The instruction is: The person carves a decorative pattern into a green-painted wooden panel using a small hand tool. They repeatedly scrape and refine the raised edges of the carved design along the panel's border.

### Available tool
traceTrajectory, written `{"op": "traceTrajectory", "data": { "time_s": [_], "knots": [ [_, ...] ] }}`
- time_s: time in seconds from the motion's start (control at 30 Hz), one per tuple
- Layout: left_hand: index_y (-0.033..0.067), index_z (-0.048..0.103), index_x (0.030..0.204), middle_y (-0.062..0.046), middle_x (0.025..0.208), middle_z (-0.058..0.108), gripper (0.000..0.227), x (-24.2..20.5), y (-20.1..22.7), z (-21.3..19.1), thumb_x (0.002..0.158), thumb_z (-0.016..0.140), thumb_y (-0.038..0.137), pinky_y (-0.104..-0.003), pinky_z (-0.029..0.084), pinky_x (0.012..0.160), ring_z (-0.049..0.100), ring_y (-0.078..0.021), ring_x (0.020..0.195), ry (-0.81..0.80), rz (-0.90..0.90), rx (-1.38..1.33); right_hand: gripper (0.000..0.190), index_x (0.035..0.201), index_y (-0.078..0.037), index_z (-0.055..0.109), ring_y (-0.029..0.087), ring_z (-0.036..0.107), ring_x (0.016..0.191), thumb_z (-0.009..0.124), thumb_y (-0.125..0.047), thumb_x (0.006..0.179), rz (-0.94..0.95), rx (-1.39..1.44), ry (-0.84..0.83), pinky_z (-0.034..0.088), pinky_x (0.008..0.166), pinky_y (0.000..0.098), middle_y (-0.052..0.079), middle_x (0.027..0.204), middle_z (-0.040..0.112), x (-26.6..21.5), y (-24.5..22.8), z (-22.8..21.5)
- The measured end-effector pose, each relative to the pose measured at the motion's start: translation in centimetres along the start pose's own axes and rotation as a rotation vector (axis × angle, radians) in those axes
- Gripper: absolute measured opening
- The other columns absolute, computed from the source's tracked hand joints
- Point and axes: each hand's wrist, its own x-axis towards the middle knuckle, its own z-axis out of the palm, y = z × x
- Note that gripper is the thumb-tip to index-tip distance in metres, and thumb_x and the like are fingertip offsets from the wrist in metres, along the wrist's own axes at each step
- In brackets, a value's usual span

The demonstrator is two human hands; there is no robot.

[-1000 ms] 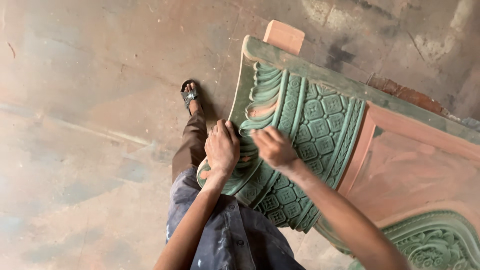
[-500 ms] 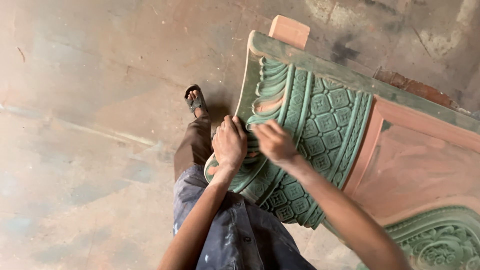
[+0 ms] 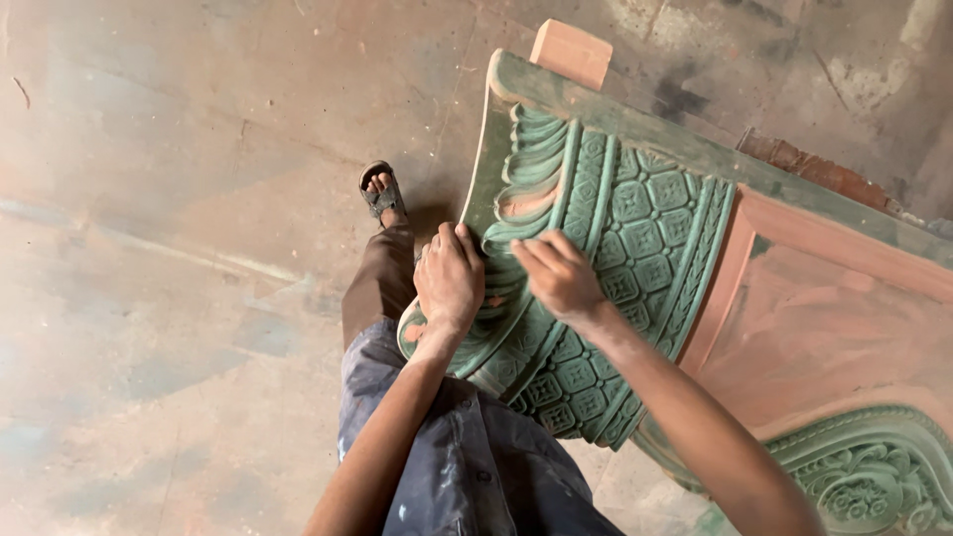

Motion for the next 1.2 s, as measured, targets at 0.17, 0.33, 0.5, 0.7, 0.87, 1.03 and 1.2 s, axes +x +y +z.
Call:
{"op": "traceTrajectory", "data": {
  "time_s": [0.17, 0.33, 0.5, 0.7, 0.87, 1.03, 1.2],
  "knots": [
    [0.0043, 0.059, 0.096, -0.02, 0.091, 0.071, 0.033, -0.1, -0.3, 0.3, 0.108, 0.044, 0.03, -0.053, 0.051, 0.081, 0.066, -0.0412, 0.092, 0.013, 0.02, 0.024, 0.023, 0.107, 0.011, 0.074, 0.026, 0.064, 0.085, 0.067, 0.01, 0.085, 0.05, 0.095, 0.0, 0.058, 0.078, 0.0365, 0.013, 0.088, 0.069, 2.3, -2.3, -0.3],
    [0.0041, 0.059, 0.097, -0.02, 0.091, 0.071, 0.032, -0.2, -0.1, 0.1, 0.108, 0.044, 0.03, -0.053, 0.05, 0.08, 0.066, -0.0412, 0.091, 0.03, 0.032, 0.022, 0.016, 0.107, 0.005, 0.075, 0.025, 0.064, 0.088, 0.069, 0.007, 0.093, 0.079, 0.08, 0.009, 0.057, 0.078, 0.035, 0.012, 0.092, 0.069, 0.4, 0.4, -0.9],
    [0.004, 0.059, 0.098, -0.02, 0.092, 0.071, 0.03, -0.3, -0.1, 0.2, 0.108, 0.045, 0.029, -0.053, 0.05, 0.08, 0.066, -0.0414, 0.092, 0.02, 0.018, 0.038, 0.016, 0.098, 0.001, 0.075, 0.023, 0.066, 0.089, 0.061, 0.01, 0.095, 0.13, 0.098, -0.017, 0.058, 0.077, 0.0346, 0.011, 0.091, 0.072, 0.3, -1.3, 1.9],
    [0.0042, 0.058, 0.097, -0.02, 0.092, 0.071, 0.03, -0.1, 0.0, 0.3, 0.108, 0.044, 0.028, -0.052, 0.051, 0.082, 0.066, -0.0408, 0.093, 0.039, 0.039, 0.026, 0.01, 0.096, -0.001, 0.075, 0.022, 0.063, 0.083, 0.065, -0.002, 0.096, 0.192, 0.092, -0.052, 0.055, 0.08, 0.0393, 0.009, 0.087, 0.073, -0.6, 0.6, -1.2],
    [0.0042, 0.058, 0.097, -0.02, 0.093, 0.071, 0.03, 0.0, -0.3, 0.4, 0.108, 0.044, 0.028, -0.052, 0.051, 0.082, 0.066, -0.0404, 0.093, 0.021, 0.028, 0.023, 0.011, 0.1, -0.002, 0.076, 0.021, 0.064, 0.086, 0.065, -0.003, 0.1, 0.174, 0.055, -0.075, 0.053, 0.082, 0.0364, 0.009, 0.091, 0.073, 0.8, -0.8, 2.0],
    [0.0043, 0.058, 0.098, -0.019, 0.092, 0.071, 0.03, 0.1, -0.1, 0.4, 0.108, 0.044, 0.029, -0.053, 0.051, 0.081, 0.067, -0.0404, 0.091, 0.02, 0.034, 0.036, 0.012, 0.1, -0.004, 0.076, 0.021, 0.062, 0.088, 0.064, -0.004, 0.098, 0.161, 0.016, -0.166, 0.048, 0.081, 0.0387, 0.008, 0.094, 0.074, 0.1, 0.8, -1.3],
    [0.004, 0.058, 0.098, -0.019, 0.091, 0.071, 0.03, -0.1, -0.1, 0.3, 0.107, 0.044, 0.029, -0.053, 0.051, 0.079, 0.067, -0.0408, 0.091, 0.018, 0.016, 0.041, 0.015, 0.096, -0.003, 0.075, 0.023, 0.062, 0.092, 0.061, 0.001, 0.094, 0.159, 0.016, -0.218, 0.047, 0.082, 0.0413, 0.006, 0.092, 0.072, 2.4, -1.5, 0.2]
  ]
}}
